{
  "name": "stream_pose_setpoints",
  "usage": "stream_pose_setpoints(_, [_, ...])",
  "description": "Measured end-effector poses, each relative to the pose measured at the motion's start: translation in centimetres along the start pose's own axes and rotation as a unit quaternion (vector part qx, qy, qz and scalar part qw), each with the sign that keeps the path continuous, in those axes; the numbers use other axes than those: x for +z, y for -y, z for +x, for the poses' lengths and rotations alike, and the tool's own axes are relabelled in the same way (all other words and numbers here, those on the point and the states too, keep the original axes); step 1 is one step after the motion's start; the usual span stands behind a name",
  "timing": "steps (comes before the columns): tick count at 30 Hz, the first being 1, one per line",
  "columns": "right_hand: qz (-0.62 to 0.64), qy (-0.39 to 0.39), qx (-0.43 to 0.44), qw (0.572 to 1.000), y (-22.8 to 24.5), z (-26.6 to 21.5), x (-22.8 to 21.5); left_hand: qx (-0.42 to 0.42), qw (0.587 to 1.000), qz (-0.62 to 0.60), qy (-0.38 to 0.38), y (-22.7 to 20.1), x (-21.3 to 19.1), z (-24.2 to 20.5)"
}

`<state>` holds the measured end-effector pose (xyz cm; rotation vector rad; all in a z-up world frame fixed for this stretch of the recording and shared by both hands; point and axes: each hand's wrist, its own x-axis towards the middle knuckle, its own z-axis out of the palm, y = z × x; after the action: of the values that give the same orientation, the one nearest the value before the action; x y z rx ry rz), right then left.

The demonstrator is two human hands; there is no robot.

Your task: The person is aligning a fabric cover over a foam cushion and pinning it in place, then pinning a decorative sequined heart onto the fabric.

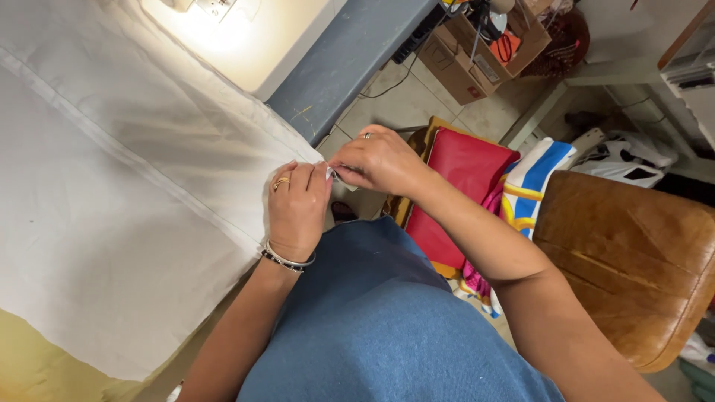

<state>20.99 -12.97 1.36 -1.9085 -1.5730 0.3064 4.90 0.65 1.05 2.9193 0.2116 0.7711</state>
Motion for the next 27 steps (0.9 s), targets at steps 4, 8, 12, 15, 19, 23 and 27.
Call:
stream_pose_setpoints(4, [-0.081, -0.056, -0.051, 0.994, -0.7, -0.8, 1.2, 0.005, 1.000, -0.013, -0.010, 0.0, 0.0, 0.0])
stream_pose_setpoints(8, [-0.153, -0.064, -0.083, 0.983, 0.3, -0.5, 0.3, 0.015, 0.999, -0.024, -0.023, 0.2, 0.1, -0.1])
stream_pose_setpoints(12, [-0.154, -0.057, -0.094, 0.982, 0.6, -0.1, -0.1, 0.019, 0.999, -0.009, -0.033, 0.0, -0.4, 0.2])
stream_pose_setpoints(15, [-0.151, -0.044, -0.101, 0.982, 1.2, 0.1, -0.8, 0.012, 0.998, -0.038, -0.040, 0.1, -0.2, 0.2])
stream_pose_setpoints(19, [-0.082, -0.001, -0.060, 0.995, 2.9, 1.1, -2.9, 0.006, 0.998, -0.047, -0.033, 0.0, 0.3, 0.0])
stream_pose_setpoints(23, [0.008, 0.033, 0.014, 0.999, 3.5, 1.4, -3.7, 0.008, 0.999, -0.015, -0.045, 0.1, 1.2, 0.0])
stream_pose_setpoints(27, [0.025, -0.012, 0.005, 1.000, 5.5, 4.1, -4.8, -0.007, 0.997, -0.058, -0.055, 0.3, 1.4, 0.3])
